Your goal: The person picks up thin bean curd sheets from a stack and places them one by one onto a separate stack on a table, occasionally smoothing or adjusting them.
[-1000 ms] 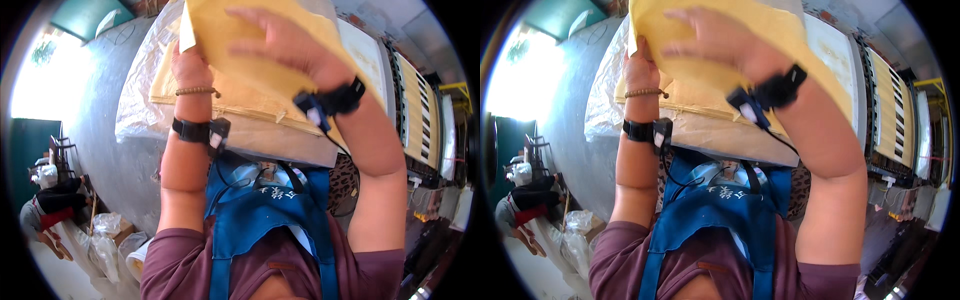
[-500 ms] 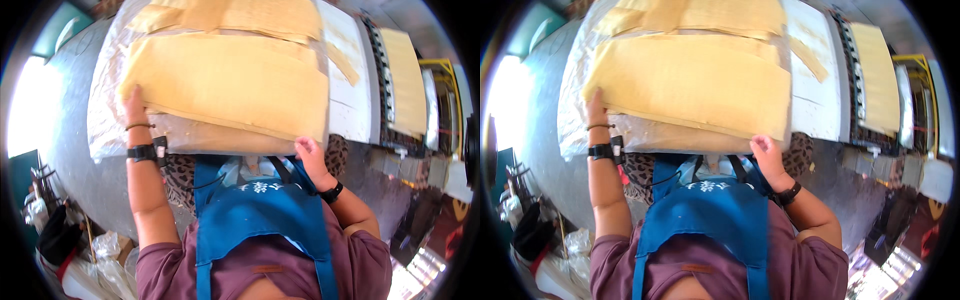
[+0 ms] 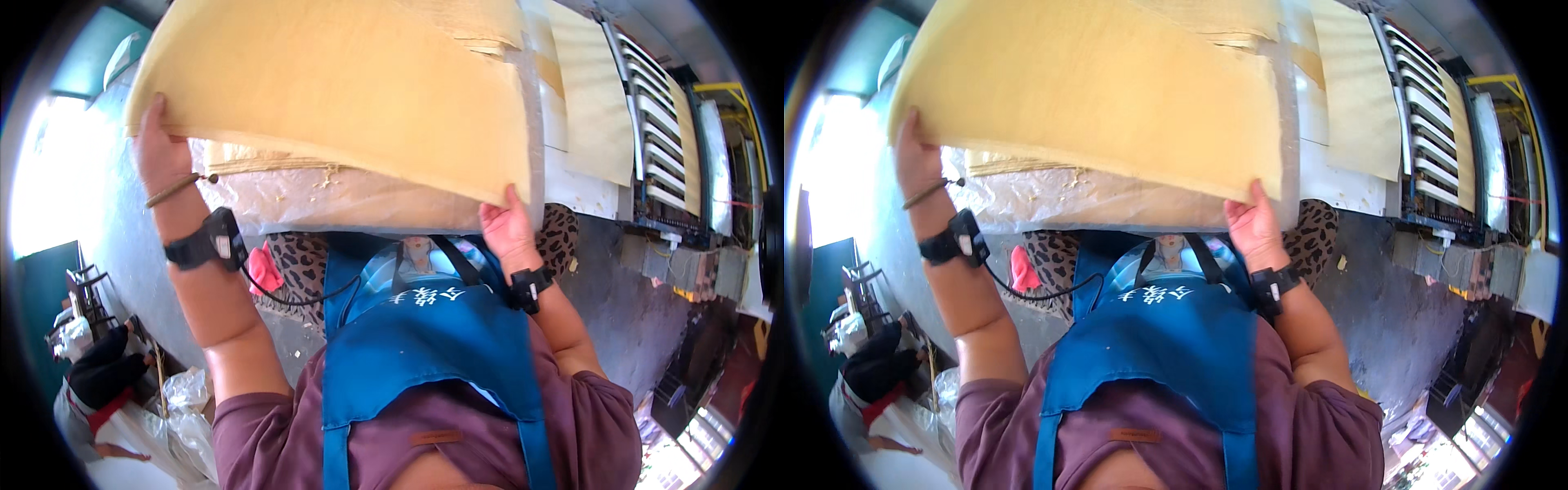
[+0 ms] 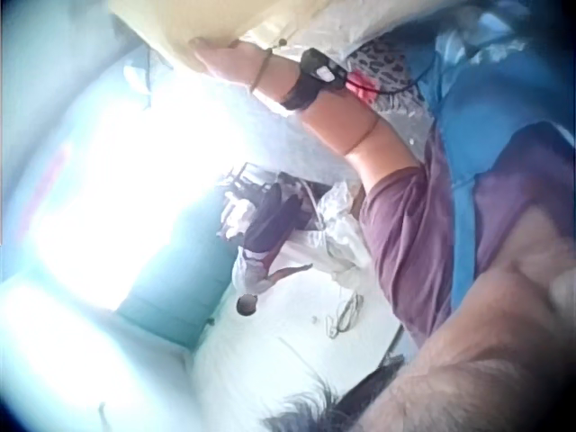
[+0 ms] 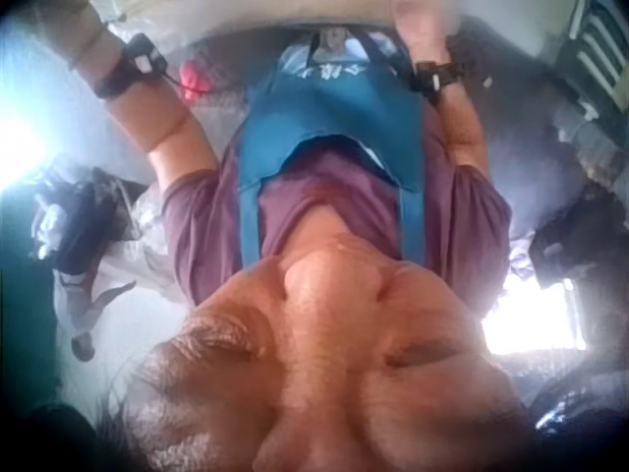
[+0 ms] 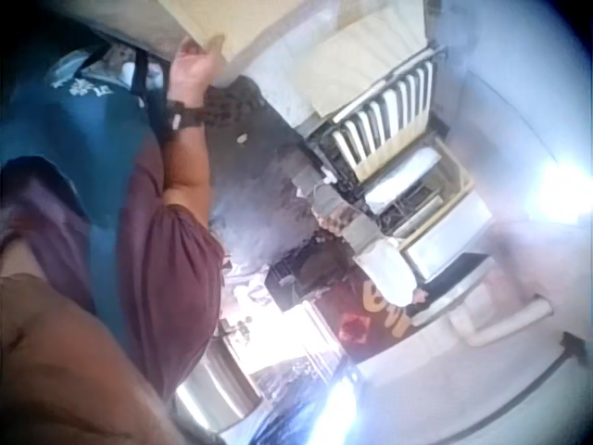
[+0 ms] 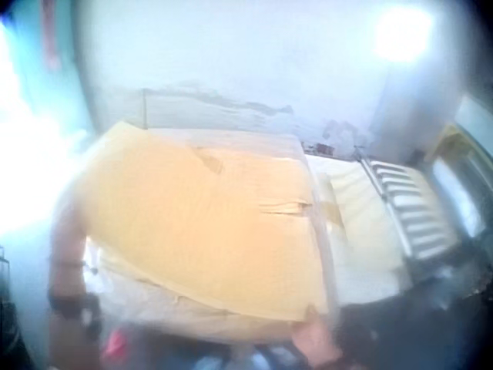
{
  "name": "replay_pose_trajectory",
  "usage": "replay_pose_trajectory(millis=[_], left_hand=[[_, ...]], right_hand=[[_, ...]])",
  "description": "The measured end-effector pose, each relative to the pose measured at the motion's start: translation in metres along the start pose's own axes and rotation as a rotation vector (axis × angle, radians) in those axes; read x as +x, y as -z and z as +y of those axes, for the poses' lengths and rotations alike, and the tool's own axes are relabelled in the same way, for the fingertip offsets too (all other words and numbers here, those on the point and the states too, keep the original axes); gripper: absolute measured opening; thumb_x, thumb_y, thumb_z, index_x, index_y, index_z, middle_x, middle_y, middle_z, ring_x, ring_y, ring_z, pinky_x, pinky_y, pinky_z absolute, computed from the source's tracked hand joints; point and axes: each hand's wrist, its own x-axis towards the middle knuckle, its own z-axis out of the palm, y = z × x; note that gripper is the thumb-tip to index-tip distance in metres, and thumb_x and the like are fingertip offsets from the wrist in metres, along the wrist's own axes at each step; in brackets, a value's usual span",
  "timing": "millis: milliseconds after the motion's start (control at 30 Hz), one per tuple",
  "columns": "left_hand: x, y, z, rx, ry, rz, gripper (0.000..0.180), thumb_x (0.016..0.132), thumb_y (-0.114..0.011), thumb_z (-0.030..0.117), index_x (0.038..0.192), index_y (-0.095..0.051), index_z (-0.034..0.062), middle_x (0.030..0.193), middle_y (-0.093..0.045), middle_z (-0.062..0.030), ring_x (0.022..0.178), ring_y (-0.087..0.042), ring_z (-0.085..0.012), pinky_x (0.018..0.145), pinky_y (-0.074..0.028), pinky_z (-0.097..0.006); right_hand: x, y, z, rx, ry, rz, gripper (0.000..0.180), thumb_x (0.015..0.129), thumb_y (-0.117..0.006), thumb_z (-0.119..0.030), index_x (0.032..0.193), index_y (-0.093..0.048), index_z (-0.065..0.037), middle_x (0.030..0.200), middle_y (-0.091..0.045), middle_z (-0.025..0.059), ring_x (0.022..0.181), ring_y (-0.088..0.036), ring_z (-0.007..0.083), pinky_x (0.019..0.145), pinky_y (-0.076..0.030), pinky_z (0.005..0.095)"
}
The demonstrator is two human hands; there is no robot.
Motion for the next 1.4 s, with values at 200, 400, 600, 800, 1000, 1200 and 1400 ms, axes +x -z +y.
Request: replay_pose_trajectory(millis=[200,400,600,800,1000,1200,1400], left_hand=[[-0.036,0.054,-0.153,-0.305,0.702,0.12,0.027,0.083,-0.062,0.006,0.108,-0.054,-0.0004,0.099,-0.062,-0.0098,0.083,-0.063,-0.0226,0.071,-0.054,-0.03],[-0.059,0.032,-0.16,-0.306,0.84,0.212,0.036,0.081,-0.063,0.005,0.114,-0.048,0.0012,0.103,-0.06,-0.0131,0.085,-0.063,-0.0262,0.07,-0.057,-0.036],[-0.05,0.046,-0.178,0.084,0.703,0.173,0.048,0.077,-0.066,0.003,0.12,-0.046,-0.0006,0.102,-0.06,-0.0133,0.082,-0.064,-0.0267,0.061,-0.056,-0.035],[-0.037,0.041,-0.186,0.271,0.629,0.11,0.048,0.075,-0.07,0.014,0.118,-0.052,-0.0003,0.098,-0.062,-0.0128,0.075,-0.063,-0.0218,0.055,-0.054,-0.031],[-0.047,0.061,-0.183,0.632,0.692,0.327,0.06,0.075,-0.07,0.028,0.123,-0.047,0.0004,0.101,-0.062,-0.0174,0.083,-0.063,-0.0245,0.065,-0.053,-0.034],[-0.068,-0.024,-0.107,0.715,0.118,-0.23,0.059,0.079,-0.066,0.021,0.132,-0.043,0.0093,0.115,-0.06,-0.0111,0.104,-0.057,-0.0277,0.088,-0.045,-0.036],[-0.078,-0.16,0.035,0.297,-0.275,-0.648,0.074,0.072,-0.073,0.016,0.136,-0.037,0.0106,0.137,-0.041,-0.0099,0.123,-0.042,-0.0237,0.1,-0.037,-0.037]], right_hand=[[0.047,-0.029,-0.023,-0.391,-0.04,0.119,0.025,0.082,-0.069,-0.026,0.095,-0.055,-0.01,0.081,-0.061,0.0065,0.069,-0.061,0.0153,0.058,-0.052,0.0261],[0.039,-0.018,-0.023,-0.48,0.068,0.066,0.026,0.083,-0.067,-0.025,0.097,-0.053,-0.009,0.084,-0.059,0.0059,0.071,-0.061,0.0165,0.06,-0.053,0.0266],[0.035,-0.031,-0.024,-0.641,0.182,0.066,0.029,0.085,-0.065,-0.028,0.099,-0.053,-0.005,0.085,-0.059,0.005,0.072,-0.062,0.0146,0.059,-0.051,0.0244],[0.037,-0.023,-0.031,-0.863,0.284,0.21,0.028,0.083,-0.066,-0.029,0.095,-0.057,-0.005,0.077,-0.058,0.0005,0.064,-0.056,0.0086,0.052,-0.044,0.0205],[0.052,-0.021,-0.047,-0.886,0.607,0.286,0.026,0.081,-0.068,-0.028,0.089,-0.063,-0.004,0.072,-0.056,-0.0013,0.061,-0.047,0.0065,0.053,-0.037,0.0198],[0.022,-0.071,-0.045,-0.709,0.64,0.129,0.02,0.082,-0.065,-0.018,0.087,-0.061,0.002,0.083,-0.062,0.0033,0.071,-0.056,0.0087,0.066,-0.047,0.0253],[-0.055,-0.105,-0.034,-1.332,1.194,-0.808,0.018,0.072,-0.066,-0.003,0.09,-0.063,-0.005,0.109,-0.062,0.0114,0.093,-0.06,0.0214,0.078,-0.049,0.0291]])
